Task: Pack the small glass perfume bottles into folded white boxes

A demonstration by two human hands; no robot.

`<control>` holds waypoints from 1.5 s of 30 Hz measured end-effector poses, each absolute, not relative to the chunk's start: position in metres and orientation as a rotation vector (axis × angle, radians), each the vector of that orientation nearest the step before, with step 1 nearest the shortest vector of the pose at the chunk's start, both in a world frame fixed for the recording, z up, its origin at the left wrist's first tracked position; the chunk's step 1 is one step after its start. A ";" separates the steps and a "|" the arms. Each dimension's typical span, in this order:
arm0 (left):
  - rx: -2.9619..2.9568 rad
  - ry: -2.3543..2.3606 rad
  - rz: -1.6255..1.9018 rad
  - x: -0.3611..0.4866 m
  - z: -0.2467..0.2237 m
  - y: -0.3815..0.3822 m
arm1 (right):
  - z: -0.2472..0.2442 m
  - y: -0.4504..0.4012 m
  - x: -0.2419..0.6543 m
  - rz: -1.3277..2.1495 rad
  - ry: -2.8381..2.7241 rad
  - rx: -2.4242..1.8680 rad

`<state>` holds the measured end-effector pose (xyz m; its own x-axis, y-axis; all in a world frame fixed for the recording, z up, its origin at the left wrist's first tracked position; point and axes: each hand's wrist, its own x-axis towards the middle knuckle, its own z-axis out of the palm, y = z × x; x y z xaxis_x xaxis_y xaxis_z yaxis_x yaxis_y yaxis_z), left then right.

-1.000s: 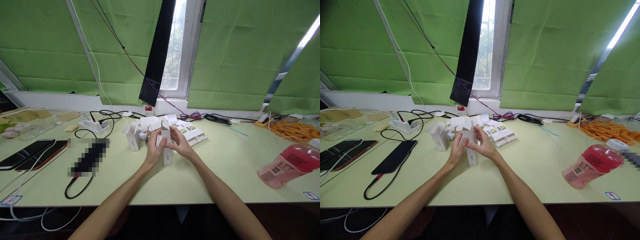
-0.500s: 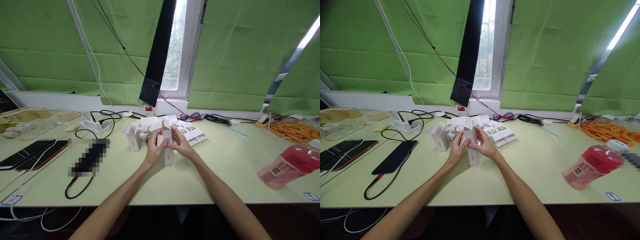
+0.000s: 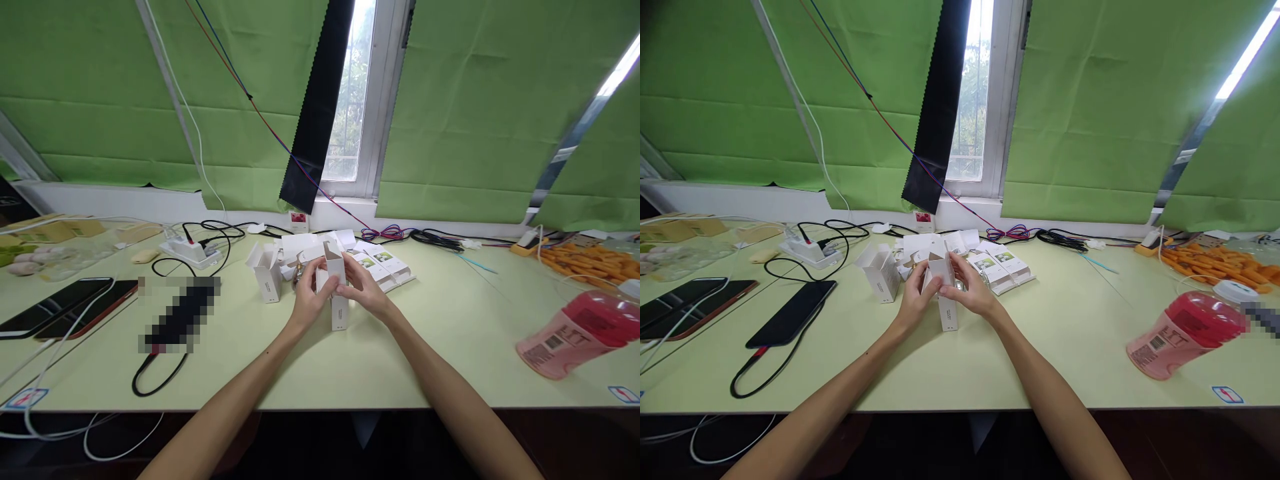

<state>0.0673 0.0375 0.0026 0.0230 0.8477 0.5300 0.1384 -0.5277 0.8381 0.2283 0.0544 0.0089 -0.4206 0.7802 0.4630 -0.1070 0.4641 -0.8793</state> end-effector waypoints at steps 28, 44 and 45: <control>1.781 0.982 1.536 0.068 -0.001 0.039 | 0.012 0.051 0.230 1.111 -1.626 -0.465; 1.799 0.981 1.559 0.070 0.001 0.037 | 0.017 0.048 0.228 1.062 -1.639 -0.506; 1.798 0.983 1.560 0.070 0.001 0.037 | 0.017 0.047 0.228 1.056 -1.640 -0.507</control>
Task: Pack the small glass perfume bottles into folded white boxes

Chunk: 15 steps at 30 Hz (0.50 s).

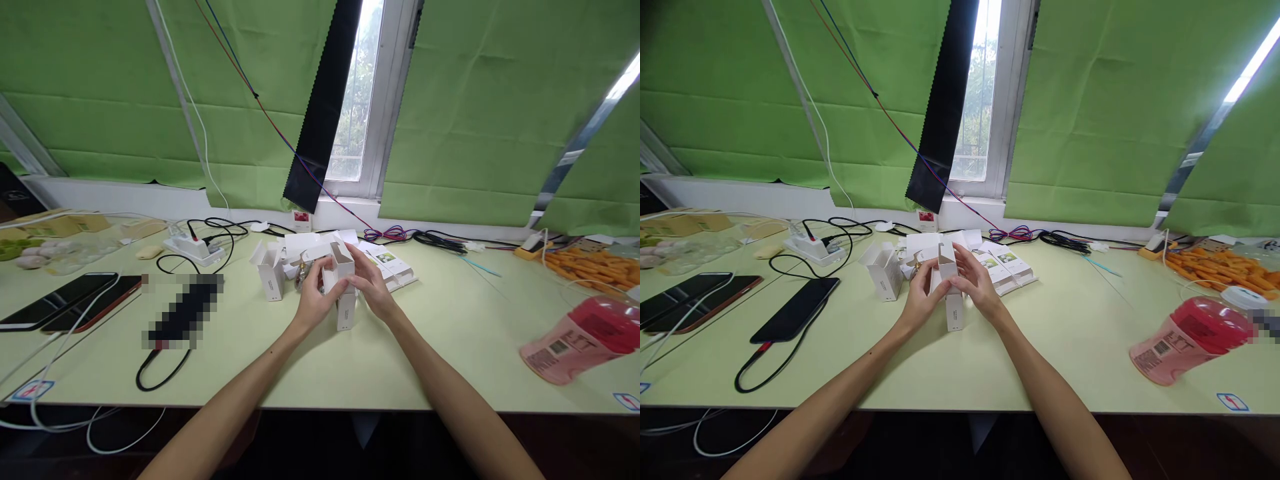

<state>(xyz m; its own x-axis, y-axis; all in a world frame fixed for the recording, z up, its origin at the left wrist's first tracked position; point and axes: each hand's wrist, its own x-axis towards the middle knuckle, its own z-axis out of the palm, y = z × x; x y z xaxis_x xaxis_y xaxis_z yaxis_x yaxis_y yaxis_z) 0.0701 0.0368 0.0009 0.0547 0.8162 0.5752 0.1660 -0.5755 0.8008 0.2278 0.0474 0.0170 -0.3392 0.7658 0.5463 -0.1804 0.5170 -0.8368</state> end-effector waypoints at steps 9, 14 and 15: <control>1.807 0.968 1.555 0.070 0.002 0.036 | 0.021 0.044 0.225 1.041 -1.600 -0.497; 1.819 0.989 1.554 0.071 0.002 0.036 | 0.020 0.044 0.224 0.999 -1.597 -0.510; 1.819 0.990 1.556 0.071 0.002 0.036 | 0.019 0.044 0.224 0.987 -1.599 -0.504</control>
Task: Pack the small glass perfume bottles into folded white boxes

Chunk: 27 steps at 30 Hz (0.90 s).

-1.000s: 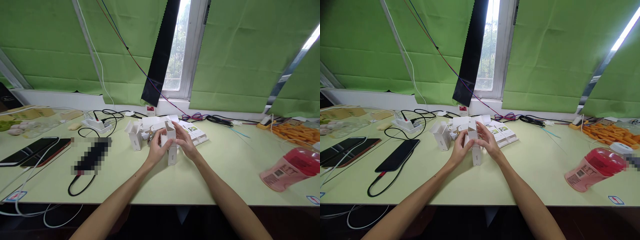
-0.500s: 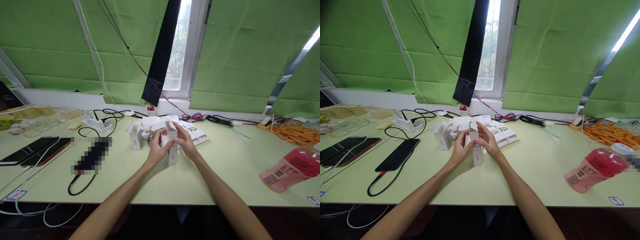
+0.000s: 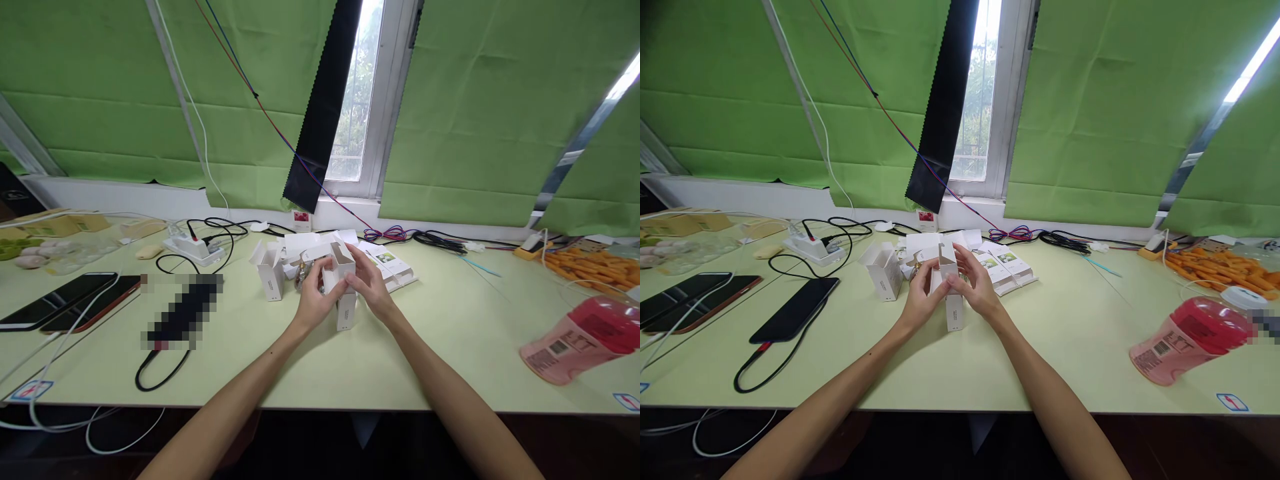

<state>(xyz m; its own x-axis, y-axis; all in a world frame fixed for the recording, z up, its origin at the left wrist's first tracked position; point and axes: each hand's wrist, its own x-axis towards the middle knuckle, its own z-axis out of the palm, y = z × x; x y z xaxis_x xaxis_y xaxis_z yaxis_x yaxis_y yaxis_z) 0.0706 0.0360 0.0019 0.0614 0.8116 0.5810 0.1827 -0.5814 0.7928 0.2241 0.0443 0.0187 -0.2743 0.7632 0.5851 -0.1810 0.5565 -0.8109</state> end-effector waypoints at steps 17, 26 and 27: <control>1.835 0.997 1.557 0.071 0.003 0.034 | 0.008 0.052 0.224 0.812 -1.640 -0.573; 1.827 0.999 1.560 0.071 0.003 0.035 | 0.007 0.052 0.223 0.799 -1.633 -0.585; 1.827 0.999 1.559 0.071 0.003 0.035 | 0.007 0.053 0.223 0.797 -1.633 -0.587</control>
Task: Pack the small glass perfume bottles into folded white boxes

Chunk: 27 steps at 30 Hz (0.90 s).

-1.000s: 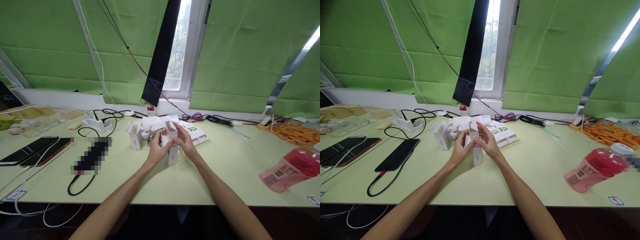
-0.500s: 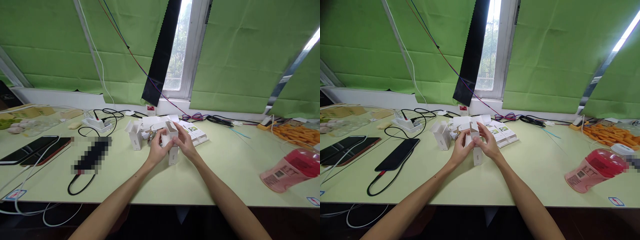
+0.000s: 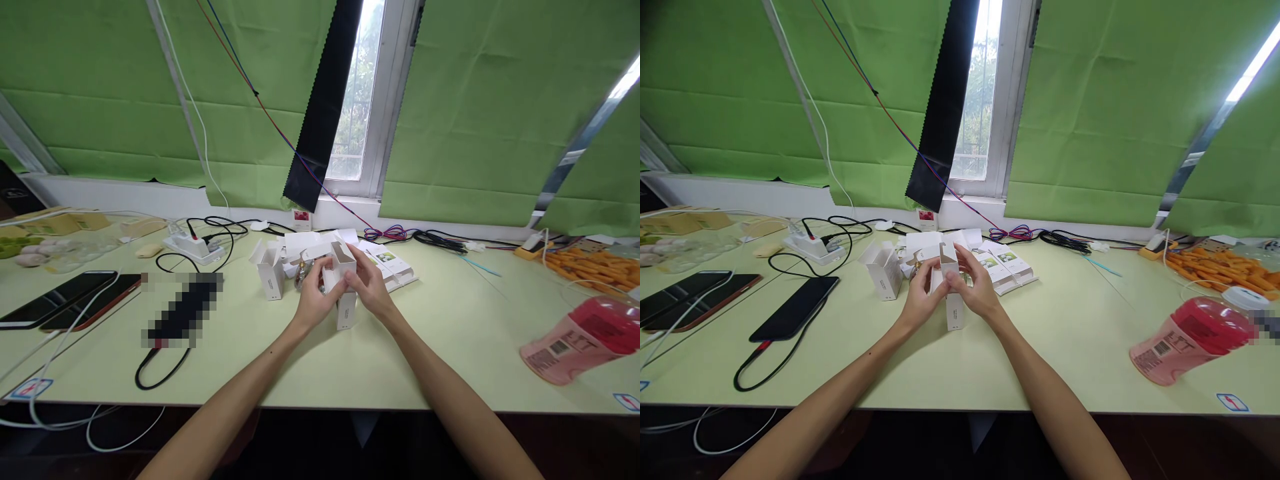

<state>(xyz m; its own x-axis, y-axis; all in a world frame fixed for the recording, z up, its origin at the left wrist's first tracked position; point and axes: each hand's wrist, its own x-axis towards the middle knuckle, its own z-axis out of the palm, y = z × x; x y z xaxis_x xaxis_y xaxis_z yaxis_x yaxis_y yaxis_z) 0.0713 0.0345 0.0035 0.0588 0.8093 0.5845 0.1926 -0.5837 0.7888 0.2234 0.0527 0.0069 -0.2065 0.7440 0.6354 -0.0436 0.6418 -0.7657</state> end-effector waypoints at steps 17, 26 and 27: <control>1.833 1.024 1.498 0.070 0.005 0.034 | 0.009 0.052 0.224 0.753 -1.663 -0.639; 1.852 1.035 1.489 0.070 0.006 0.035 | 0.009 0.051 0.224 0.769 -1.648 -0.645; 1.853 1.034 1.488 0.070 0.006 0.035 | 0.009 0.051 0.224 0.770 -1.648 -0.644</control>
<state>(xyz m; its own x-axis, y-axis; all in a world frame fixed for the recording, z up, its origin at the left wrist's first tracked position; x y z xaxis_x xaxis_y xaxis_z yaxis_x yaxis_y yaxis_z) 0.0699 0.0349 0.0060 0.0945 0.8283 0.5523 0.2282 -0.5580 0.7979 0.2243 0.0507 0.0088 -0.2005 0.7588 0.6197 0.0113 0.6343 -0.7730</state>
